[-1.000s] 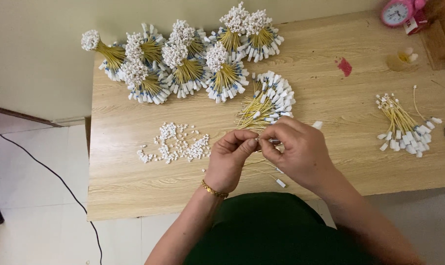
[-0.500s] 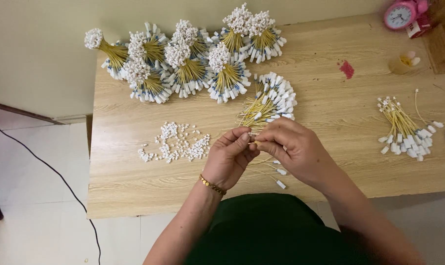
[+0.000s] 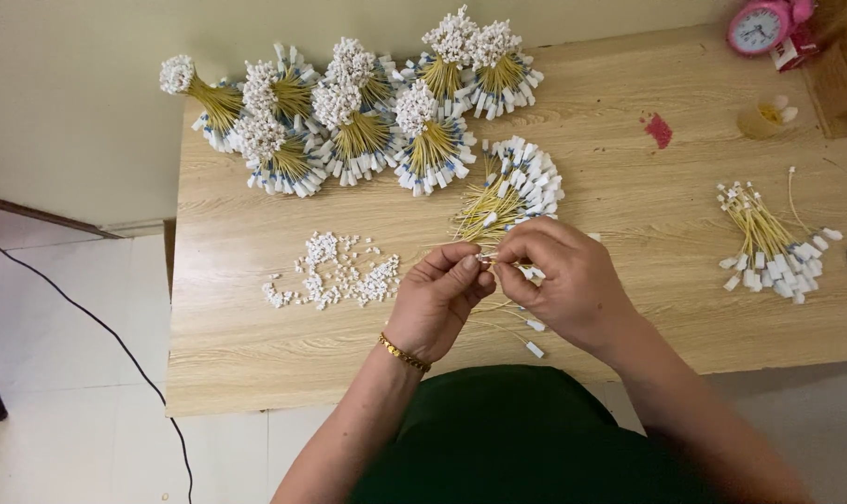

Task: Attaching small white caps to the ends of yellow wires

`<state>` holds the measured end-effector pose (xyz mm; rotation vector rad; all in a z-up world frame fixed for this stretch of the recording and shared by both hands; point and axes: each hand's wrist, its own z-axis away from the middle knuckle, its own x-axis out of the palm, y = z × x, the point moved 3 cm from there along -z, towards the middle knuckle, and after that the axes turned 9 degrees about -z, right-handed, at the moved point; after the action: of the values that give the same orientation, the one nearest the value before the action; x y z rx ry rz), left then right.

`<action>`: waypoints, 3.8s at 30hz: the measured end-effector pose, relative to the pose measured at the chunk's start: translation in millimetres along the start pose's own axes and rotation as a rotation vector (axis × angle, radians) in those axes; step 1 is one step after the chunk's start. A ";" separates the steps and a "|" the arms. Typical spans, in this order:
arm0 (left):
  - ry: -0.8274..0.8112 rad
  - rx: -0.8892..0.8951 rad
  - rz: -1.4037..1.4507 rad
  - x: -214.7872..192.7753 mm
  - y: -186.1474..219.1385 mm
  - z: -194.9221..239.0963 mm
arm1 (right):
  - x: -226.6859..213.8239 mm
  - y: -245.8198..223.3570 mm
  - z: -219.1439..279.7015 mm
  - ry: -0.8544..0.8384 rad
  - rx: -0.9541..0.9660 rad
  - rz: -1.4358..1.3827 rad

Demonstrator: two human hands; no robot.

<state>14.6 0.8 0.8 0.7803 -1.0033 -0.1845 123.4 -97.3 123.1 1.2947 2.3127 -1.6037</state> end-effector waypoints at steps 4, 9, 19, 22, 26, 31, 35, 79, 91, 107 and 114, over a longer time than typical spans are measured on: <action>0.006 0.002 -0.027 1.2 1.0 2.2 | -0.1 0.1 -0.7 0.015 -0.013 0.036; 0.014 0.009 -0.040 4.3 3.1 4.4 | 0.2 -3.5 -1.9 0.034 -0.091 0.056; 0.036 0.004 -0.089 0.3 -1.7 2.5 | 1.6 0.2 -3.9 -0.021 -0.207 0.169; 0.044 0.005 -0.098 1.0 0.1 3.3 | 2.5 2.2 -1.4 0.011 -0.315 0.294; 0.054 0.004 -0.119 -0.3 -2.7 2.1 | 5.1 9.5 1.5 -0.006 -0.308 0.298; 0.064 -0.002 -0.160 -5.8 -9.0 0.2 | 13.0 21.2 6.8 -0.047 -0.238 0.241; 0.122 0.026 -0.223 -13.7 -16.1 -2.0 | 21.8 33.7 12.2 -0.062 -0.184 0.206; 0.141 0.918 -1.765 33.2 72.1 -30.1 | 18.0 112.6 -49.4 -0.332 -0.188 0.727; 0.008 0.211 -1.182 -23.6 48.9 -1.9 | -50.6 47.2 6.0 -0.064 -0.281 0.640; 0.018 0.551 -1.516 17.3 91.0 43.9 | -33.4 19.0 4.6 -0.041 -0.376 0.555; 0.322 0.742 -1.634 58.8 127.3 57.4 | -24.6 -6.3 -9.0 -0.119 -0.405 0.570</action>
<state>-25.6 35.5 142.7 2.1067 0.1420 -1.0705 138.9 -105.8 143.5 1.5087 1.8252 -0.9473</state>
